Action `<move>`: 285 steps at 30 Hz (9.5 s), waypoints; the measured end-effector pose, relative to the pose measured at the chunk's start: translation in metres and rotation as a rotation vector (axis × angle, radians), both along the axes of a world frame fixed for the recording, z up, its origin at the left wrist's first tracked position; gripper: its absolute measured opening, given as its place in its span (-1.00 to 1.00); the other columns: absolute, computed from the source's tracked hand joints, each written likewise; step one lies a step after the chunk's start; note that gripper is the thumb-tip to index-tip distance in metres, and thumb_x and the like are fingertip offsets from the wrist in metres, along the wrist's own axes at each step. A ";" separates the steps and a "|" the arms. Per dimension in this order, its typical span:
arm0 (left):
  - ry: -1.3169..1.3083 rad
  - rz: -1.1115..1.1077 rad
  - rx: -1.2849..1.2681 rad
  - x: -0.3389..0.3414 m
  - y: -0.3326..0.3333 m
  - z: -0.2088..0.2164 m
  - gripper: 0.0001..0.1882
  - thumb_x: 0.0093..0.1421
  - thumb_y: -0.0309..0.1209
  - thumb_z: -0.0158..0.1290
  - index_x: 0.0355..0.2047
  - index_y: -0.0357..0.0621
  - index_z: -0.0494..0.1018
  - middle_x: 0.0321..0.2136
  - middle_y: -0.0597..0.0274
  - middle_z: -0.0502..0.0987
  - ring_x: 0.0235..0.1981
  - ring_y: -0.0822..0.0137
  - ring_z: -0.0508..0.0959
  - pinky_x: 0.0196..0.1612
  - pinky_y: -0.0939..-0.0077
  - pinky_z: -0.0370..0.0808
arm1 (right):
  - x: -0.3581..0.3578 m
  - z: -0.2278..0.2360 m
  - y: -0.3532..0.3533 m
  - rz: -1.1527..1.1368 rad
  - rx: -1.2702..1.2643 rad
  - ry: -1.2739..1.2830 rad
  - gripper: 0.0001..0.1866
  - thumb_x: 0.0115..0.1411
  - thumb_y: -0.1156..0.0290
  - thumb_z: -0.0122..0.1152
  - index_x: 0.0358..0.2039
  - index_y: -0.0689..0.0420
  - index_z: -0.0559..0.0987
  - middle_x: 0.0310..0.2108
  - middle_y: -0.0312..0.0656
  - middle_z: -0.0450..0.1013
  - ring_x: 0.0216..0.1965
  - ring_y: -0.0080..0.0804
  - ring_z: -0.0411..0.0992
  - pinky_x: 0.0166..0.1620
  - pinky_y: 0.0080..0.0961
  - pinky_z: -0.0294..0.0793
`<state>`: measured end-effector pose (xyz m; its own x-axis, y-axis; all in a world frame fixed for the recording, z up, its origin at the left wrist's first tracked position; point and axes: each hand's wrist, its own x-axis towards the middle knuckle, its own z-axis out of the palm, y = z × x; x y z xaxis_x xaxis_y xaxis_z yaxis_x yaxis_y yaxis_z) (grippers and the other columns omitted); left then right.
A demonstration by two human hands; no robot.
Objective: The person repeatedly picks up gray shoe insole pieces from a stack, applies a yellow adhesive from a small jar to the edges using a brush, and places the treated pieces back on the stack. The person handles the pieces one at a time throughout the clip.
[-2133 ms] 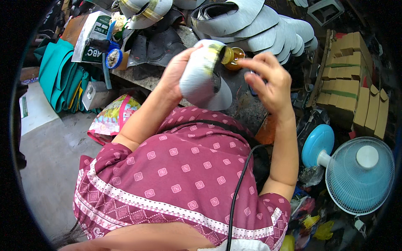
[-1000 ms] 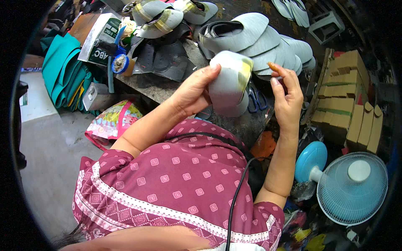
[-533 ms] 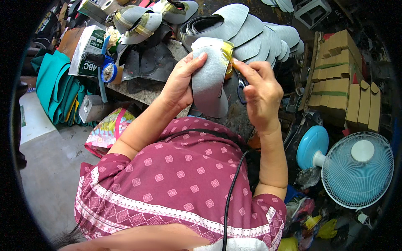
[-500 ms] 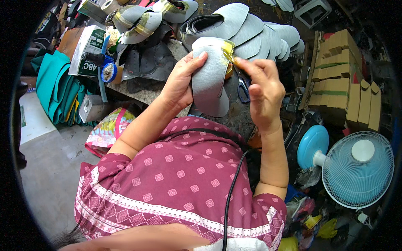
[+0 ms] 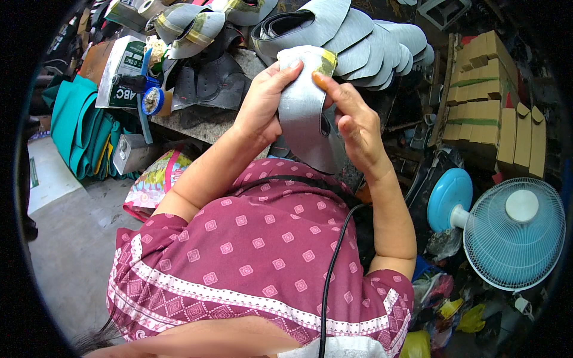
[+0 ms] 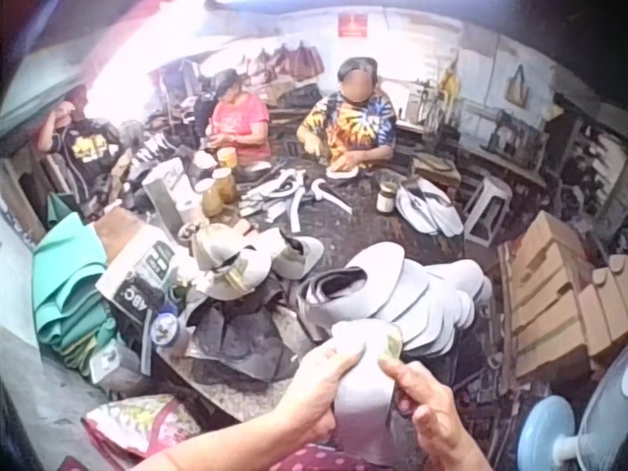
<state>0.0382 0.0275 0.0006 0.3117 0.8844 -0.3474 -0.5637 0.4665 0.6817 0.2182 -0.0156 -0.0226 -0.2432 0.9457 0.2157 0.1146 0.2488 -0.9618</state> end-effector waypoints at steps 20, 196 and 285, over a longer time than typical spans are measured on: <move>0.250 -0.170 0.354 0.002 -0.004 -0.011 -0.66 0.38 -0.33 -0.01 0.08 -0.25 0.38 -0.13 0.23 0.55 -0.15 0.50 0.54 -0.05 0.57 0.49 | -0.003 -0.006 0.000 -0.202 0.085 0.039 -0.54 0.32 0.20 0.17 0.11 0.24 0.53 -0.24 -0.22 0.47 -0.27 -0.54 0.40 -0.19 -0.60 0.41; 0.199 -0.311 0.106 0.012 -0.018 -0.012 -0.62 0.38 -0.30 -0.07 0.09 -0.29 0.35 -0.17 0.15 0.57 -0.25 0.44 0.59 -0.15 0.52 0.55 | 0.012 -0.013 -0.031 -0.253 0.247 -0.453 -0.14 0.28 -0.39 -0.42 0.13 0.06 0.54 -0.23 -0.15 0.46 -0.27 -0.23 0.45 -0.16 -0.38 0.39; 0.025 -0.040 -0.119 0.004 -0.010 -0.020 -0.52 0.40 -0.20 -0.11 0.16 -0.33 0.29 0.03 -0.06 0.49 0.01 0.09 0.55 0.12 0.15 0.48 | 0.018 0.005 -0.025 -0.146 0.543 -0.673 -0.33 0.20 -0.34 -0.08 -0.17 -0.01 0.69 -0.32 -0.29 0.39 -0.34 -0.42 0.39 -0.16 -0.40 0.26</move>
<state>0.0424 0.0176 -0.0193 0.3360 0.8233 -0.4574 -0.5262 0.5669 0.6338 0.2364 -0.0406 -0.0177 -0.3653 0.7856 0.4994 0.6812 0.5912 -0.4317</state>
